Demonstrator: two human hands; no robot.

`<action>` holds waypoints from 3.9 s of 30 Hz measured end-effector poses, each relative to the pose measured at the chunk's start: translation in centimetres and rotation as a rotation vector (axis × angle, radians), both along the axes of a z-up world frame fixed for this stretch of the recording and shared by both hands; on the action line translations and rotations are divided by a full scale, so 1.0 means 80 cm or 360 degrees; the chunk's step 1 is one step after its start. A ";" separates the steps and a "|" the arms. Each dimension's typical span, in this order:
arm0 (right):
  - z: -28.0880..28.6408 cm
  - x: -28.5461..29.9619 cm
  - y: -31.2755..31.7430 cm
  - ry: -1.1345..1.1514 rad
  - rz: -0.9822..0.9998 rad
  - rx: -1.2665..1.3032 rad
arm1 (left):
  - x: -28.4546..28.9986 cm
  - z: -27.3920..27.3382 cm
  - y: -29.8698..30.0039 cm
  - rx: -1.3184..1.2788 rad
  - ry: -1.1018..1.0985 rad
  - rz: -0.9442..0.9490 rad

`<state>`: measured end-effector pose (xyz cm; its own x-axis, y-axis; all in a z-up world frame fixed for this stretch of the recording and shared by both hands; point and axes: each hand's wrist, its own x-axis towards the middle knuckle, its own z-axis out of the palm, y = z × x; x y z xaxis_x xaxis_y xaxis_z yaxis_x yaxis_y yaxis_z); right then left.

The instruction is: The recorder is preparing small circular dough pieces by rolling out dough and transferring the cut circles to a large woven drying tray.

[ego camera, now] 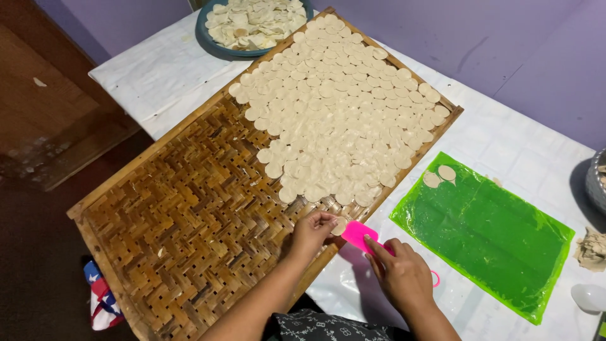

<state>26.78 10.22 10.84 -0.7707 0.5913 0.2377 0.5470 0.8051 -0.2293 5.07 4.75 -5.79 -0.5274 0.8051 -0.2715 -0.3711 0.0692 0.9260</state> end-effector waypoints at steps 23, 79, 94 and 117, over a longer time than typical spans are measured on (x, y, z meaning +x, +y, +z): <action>-0.050 0.032 0.010 -0.0212 -0.0341 -0.0201 | -0.139 0.098 -0.052 -0.0903 0.1396 0.0570; -0.030 0.030 0.175 0.0347 -0.0401 -0.0068 | 0.011 0.091 0.023 0.0044 -0.0378 -0.0062; -0.009 -0.016 0.038 0.0073 0.0024 -0.0257 | -0.006 0.050 0.010 0.0001 -0.0385 0.0127; -0.058 0.012 0.032 -0.0207 -0.0190 -0.0337 | -0.153 0.099 -0.067 -0.0740 0.1570 0.0800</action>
